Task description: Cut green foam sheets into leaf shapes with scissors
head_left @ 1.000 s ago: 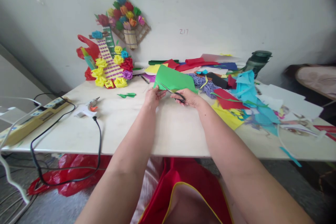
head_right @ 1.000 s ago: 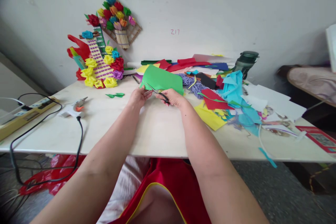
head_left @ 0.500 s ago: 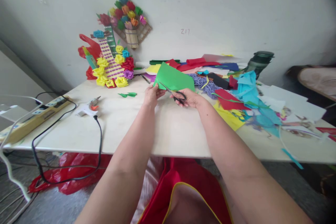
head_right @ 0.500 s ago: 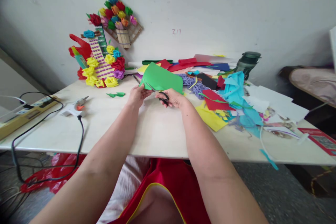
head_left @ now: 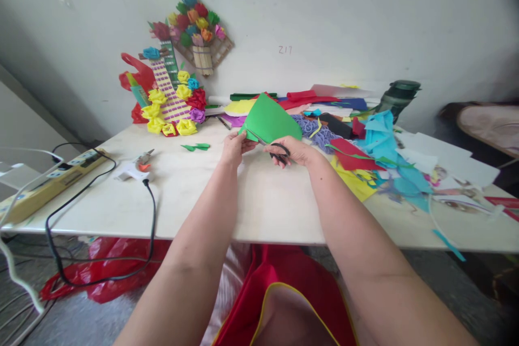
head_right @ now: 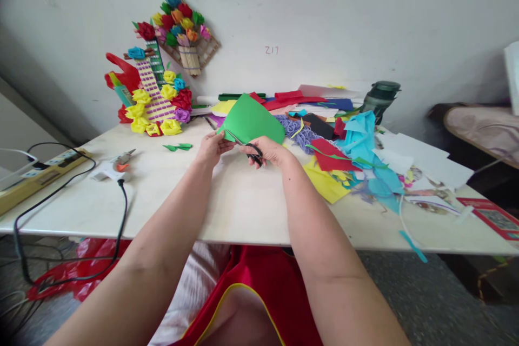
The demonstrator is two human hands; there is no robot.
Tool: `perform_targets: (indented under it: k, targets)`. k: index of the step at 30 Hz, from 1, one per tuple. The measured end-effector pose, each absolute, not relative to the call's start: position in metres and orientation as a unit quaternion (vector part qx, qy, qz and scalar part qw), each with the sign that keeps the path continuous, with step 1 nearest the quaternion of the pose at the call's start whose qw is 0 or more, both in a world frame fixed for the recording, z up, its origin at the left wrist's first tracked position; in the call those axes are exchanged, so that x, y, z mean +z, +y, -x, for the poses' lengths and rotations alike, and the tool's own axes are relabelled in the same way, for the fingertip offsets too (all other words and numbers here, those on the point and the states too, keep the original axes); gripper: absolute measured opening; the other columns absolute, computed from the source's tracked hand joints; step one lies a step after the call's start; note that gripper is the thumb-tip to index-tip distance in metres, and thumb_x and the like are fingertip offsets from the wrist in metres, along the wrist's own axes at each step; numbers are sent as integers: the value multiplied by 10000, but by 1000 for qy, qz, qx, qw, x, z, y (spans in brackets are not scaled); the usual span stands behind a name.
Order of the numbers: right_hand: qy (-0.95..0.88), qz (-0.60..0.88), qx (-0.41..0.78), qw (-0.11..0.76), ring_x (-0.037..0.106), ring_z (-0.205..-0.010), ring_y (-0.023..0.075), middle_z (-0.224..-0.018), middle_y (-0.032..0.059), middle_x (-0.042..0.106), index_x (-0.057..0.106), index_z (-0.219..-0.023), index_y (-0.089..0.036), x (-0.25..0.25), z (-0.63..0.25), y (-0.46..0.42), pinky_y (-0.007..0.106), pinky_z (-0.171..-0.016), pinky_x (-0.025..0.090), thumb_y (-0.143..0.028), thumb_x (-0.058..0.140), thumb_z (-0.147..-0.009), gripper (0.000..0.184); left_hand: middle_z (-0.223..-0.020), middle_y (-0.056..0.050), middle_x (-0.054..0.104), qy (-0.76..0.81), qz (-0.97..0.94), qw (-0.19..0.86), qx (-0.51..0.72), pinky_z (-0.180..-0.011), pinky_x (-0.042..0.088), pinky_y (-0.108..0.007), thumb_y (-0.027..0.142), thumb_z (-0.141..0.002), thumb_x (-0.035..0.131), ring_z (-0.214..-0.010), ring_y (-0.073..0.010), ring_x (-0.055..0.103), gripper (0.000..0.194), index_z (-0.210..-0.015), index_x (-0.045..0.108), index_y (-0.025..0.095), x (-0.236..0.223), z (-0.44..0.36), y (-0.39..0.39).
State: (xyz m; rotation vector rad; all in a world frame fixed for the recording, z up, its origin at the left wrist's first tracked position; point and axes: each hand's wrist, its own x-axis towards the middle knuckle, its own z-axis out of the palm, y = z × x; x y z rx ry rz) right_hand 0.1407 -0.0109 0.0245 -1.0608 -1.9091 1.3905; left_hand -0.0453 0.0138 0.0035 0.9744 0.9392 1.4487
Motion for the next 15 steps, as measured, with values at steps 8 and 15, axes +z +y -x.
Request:
perform_targets:
  k: [8, 15]
  targets:
    - [-698, 409, 517, 281, 502, -351, 70, -512, 13, 585, 576, -716, -108, 23, -141, -14, 170, -284, 273, -397, 650, -766, 302, -595, -34, 633, 378, -422, 557, 607, -566, 508, -262, 268, -733, 615, -537, -157, 639, 141, -754, 548, 146, 1, 44, 14]
    - [-692, 416, 514, 289, 450, -338, 52, -481, -19, 546, 610, -768, -102, 21, -142, -12, 169, -292, 255, -383, 648, -759, 284, -616, -43, 652, 369, -432, 562, 601, -555, 507, -251, 278, -736, 619, -538, -150, 638, 153, -772, 558, 142, -1, 45, 17]
